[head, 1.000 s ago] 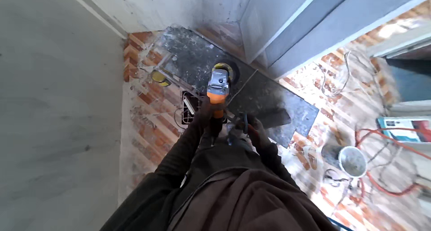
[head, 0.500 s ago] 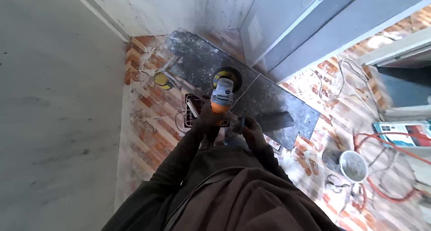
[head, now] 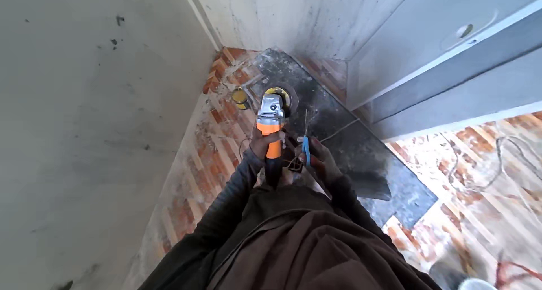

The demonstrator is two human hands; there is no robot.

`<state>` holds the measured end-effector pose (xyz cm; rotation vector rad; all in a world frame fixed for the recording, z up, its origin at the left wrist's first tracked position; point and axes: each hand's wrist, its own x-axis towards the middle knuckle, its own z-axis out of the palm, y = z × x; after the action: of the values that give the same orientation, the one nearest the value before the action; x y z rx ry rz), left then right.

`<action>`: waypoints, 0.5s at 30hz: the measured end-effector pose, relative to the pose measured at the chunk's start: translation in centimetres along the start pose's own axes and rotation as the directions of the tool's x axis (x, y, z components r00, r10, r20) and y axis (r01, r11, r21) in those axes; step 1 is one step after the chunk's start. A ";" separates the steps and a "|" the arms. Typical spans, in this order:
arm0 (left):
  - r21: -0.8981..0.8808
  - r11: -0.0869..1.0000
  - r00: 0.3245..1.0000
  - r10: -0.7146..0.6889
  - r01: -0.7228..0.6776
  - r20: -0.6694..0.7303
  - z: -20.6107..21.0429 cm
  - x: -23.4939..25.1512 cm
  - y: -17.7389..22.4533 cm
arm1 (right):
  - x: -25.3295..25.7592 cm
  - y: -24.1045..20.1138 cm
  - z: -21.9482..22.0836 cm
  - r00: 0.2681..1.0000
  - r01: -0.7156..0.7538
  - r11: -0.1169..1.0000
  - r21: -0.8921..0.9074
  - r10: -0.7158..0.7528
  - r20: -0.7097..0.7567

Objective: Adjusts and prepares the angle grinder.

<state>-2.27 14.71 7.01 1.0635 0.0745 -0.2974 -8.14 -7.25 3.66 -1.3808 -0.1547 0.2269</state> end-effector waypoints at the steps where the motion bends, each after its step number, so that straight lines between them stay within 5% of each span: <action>1: -0.024 1.000 1.000 0.010 -0.010 -0.015 -0.2 -0.4 0.0 | 0.4 0.0 0.1 1.000 -0.006 1.000 -0.018 0.007 0.021; 8: 0.128 0.986 0.982 0.125 -0.107 -0.139 0.4 -2.9 1.6 | 1.9 1.2 0.7 0.999 0.030 0.989 0.143 -0.033 0.014; 15: 0.280 0.940 0.964 0.234 -0.193 -0.124 1.6 -3.9 2.3 | 2.0 0.1 -0.5 0.994 0.113 0.992 0.051 -0.114 0.000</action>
<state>-5.48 15.13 10.51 1.3499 0.0585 -0.0253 -6.11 -7.21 3.42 -1.3164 -0.2282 0.1374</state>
